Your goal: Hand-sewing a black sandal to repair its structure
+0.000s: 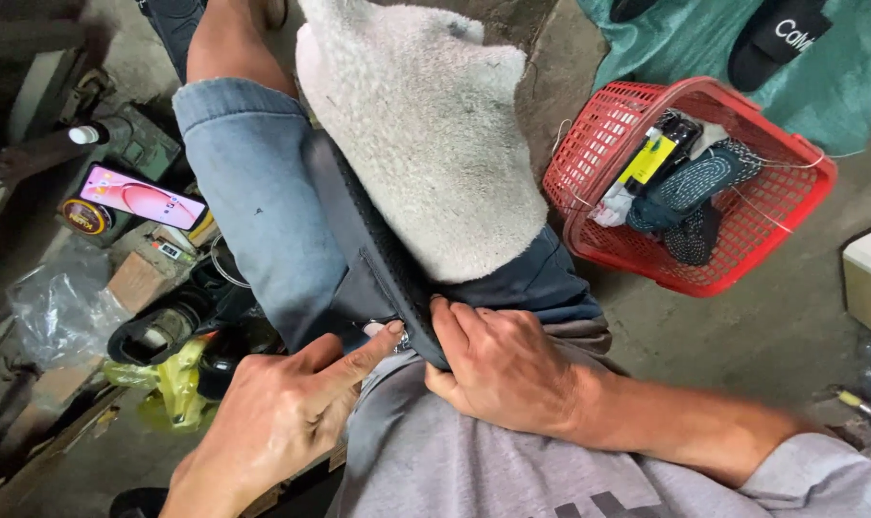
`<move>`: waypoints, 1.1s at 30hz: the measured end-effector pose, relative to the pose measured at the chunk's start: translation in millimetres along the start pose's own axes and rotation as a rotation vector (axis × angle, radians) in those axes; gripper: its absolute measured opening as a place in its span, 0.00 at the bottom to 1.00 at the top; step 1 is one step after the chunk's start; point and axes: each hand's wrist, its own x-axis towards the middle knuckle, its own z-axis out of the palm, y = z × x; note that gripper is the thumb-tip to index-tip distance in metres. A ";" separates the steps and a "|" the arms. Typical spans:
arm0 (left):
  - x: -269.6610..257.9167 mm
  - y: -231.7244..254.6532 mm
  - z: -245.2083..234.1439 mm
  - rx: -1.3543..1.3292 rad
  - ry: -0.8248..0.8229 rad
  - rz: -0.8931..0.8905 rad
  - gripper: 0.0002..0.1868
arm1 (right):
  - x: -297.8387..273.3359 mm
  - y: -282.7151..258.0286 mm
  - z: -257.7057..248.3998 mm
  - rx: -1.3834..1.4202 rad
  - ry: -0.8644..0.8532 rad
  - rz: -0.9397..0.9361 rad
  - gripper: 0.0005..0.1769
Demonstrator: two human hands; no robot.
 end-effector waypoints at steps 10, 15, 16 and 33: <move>-0.2 0.6 -26.0 -0.395 -0.273 -0.183 0.36 | 2.0 -5.2 -1.0 -0.054 -0.052 -0.035 0.36; -1.3 -5.6 -18.1 -0.350 -0.211 -0.123 0.34 | 1.8 -4.0 -0.5 -0.011 -0.029 -0.007 0.32; 0.1 -8.0 -14.8 -0.348 -0.214 -0.117 0.34 | 1.4 -3.9 -0.5 -0.014 -0.027 -0.001 0.32; 31.9 6.3 -9.2 0.021 0.288 0.211 0.18 | 1.6 -3.8 -2.3 0.000 -0.022 0.112 0.35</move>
